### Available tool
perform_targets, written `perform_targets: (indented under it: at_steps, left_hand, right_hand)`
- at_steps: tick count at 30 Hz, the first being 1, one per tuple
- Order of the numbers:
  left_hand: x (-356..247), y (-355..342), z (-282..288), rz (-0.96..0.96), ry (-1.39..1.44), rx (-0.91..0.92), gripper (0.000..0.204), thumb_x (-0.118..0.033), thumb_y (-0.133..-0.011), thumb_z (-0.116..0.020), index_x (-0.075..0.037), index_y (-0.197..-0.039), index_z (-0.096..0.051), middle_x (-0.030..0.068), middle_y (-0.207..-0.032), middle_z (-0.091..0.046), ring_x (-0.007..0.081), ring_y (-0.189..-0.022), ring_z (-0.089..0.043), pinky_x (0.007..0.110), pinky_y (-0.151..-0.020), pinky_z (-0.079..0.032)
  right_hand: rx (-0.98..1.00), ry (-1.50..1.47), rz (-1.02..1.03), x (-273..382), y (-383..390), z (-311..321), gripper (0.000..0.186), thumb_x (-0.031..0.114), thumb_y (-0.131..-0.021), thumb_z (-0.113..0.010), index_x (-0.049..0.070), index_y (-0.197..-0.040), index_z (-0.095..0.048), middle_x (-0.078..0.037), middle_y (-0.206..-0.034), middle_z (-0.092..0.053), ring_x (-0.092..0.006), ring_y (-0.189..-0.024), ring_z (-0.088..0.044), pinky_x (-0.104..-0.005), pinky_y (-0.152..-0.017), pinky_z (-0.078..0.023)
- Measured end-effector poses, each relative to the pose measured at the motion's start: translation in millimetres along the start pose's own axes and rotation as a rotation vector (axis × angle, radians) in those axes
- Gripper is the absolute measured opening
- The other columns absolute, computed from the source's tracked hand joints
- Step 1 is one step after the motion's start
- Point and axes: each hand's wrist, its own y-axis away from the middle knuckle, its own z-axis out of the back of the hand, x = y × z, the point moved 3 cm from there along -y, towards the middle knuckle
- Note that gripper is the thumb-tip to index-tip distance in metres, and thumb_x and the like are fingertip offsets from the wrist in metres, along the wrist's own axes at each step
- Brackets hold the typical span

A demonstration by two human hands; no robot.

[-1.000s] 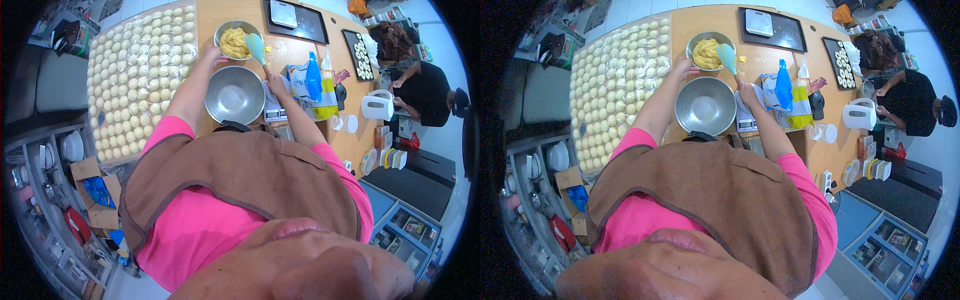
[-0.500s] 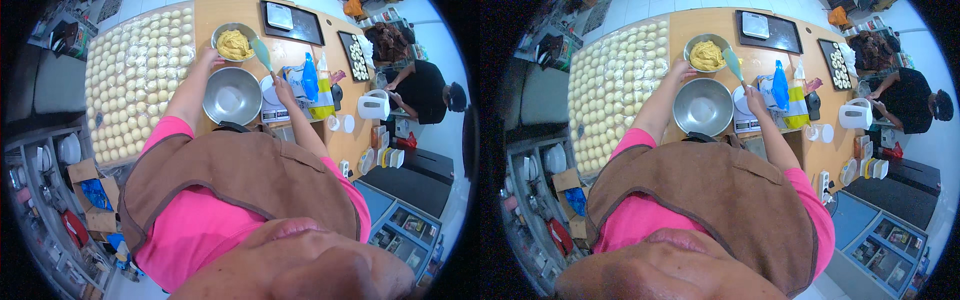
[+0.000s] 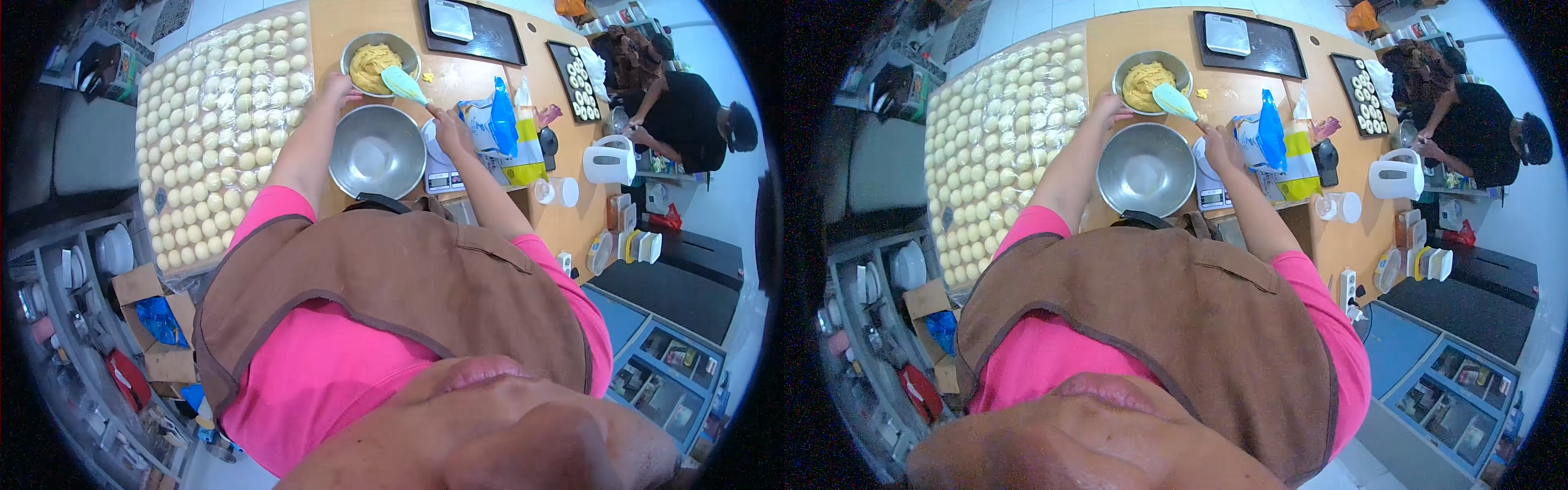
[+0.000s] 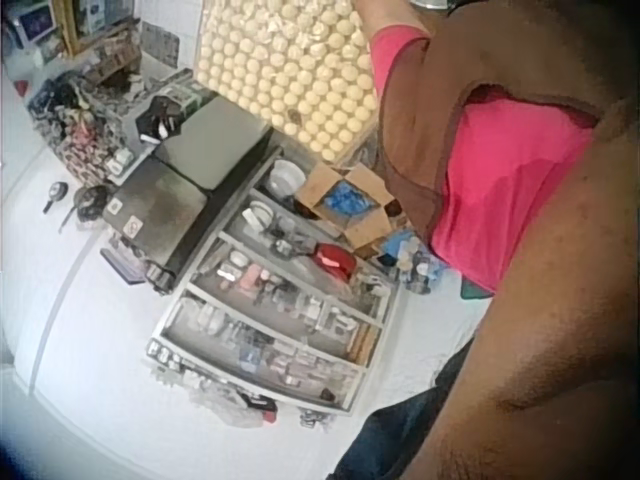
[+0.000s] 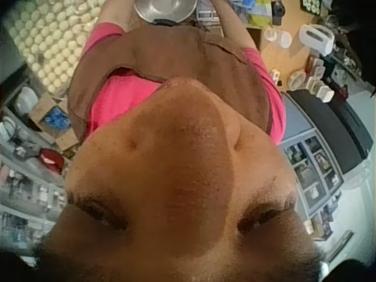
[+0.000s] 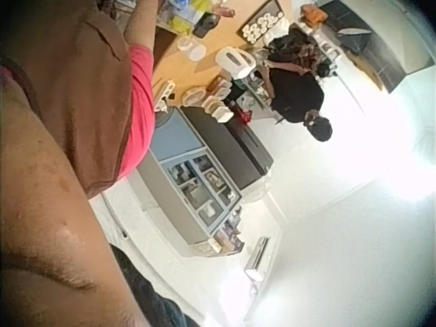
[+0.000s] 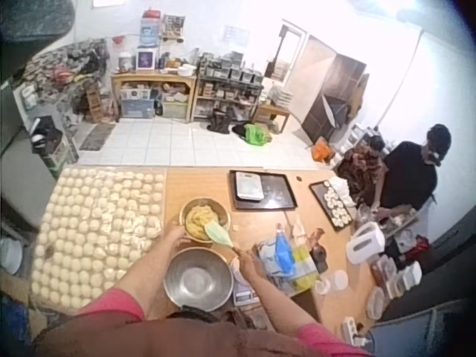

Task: The person scrapes a yellow mixture from a bowl using a spatula, retrieves more of the mixture from a container in a box by hand, adds brown sugar from a bag to a bowl on a scale, and then pours liquid from a small bottle into the same bowl.

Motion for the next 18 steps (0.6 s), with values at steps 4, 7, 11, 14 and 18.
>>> perform_targets:
  at_steps: [4,7,11,14,18]
  left_hand:
    - [-3.9,4.9,-6.7,0.002,-0.023,0.0,0.018,-0.003,-0.083,-0.04,0.005,-0.098,-0.045,0.0208,-0.086,-0.058,0.0291,-0.066,-0.063,0.04,-0.056,-0.056]
    - [-1.3,3.3,-3.4,-0.018,-0.015,-0.016,0.022,-0.004,-0.083,-0.041,0.007,-0.102,-0.045,0.0223,-0.086,-0.058,0.0313,-0.066,-0.063,0.041,-0.055,-0.055]
    - [1.6,-7.5,-4.2,-0.052,0.008,0.004,0.026,-0.004,-0.083,-0.041,0.01,-0.105,-0.044,0.0222,-0.084,-0.059,0.0325,-0.065,-0.063,0.042,-0.054,-0.055]
    - [3.5,-10.7,-2.2,-0.007,0.007,0.014,0.027,-0.004,-0.082,-0.046,0.003,-0.108,-0.045,0.0197,-0.088,-0.058,0.0281,-0.063,-0.062,0.039,-0.055,-0.056]
    - [-4.6,3.9,-6.2,0.015,0.016,-0.011,0.026,-0.003,-0.082,-0.043,0.004,-0.106,-0.045,0.0195,-0.088,-0.058,0.0266,-0.063,-0.062,0.038,-0.056,-0.056]
  right_hand:
    - [-0.05,-0.051,-0.007,-16.5,12.2,-11.0,0.034,0.02,-0.087,-0.045,0.031,-0.119,-0.05,-0.011,-0.096,-0.055,-0.0296,-0.09,-0.057,-0.0417,-0.076,-0.046]
    - [0.026,0.015,-0.074,-0.3,30.1,11.8,0.034,0.017,-0.086,-0.046,0.028,-0.117,-0.052,-0.009,-0.104,-0.057,-0.0285,-0.094,-0.056,-0.0392,-0.077,-0.046]
    - [-0.032,0.04,-0.05,-2.3,39.5,25.9,0.033,0.018,-0.086,-0.047,0.026,-0.117,-0.053,-0.009,-0.108,-0.056,-0.0287,-0.097,-0.055,-0.0396,-0.081,-0.045]
    - [-0.003,0.027,-0.086,-6.8,46.4,32.6,0.033,0.018,-0.086,-0.048,0.025,-0.118,-0.053,-0.01,-0.109,-0.056,-0.0291,-0.097,-0.055,-0.0398,-0.083,-0.044]
    - [0.025,-0.001,-0.115,-13.9,61.5,46.0,0.034,0.018,-0.085,-0.048,0.026,-0.118,-0.053,-0.012,-0.107,-0.057,-0.0306,-0.099,-0.053,-0.0403,-0.085,-0.043]
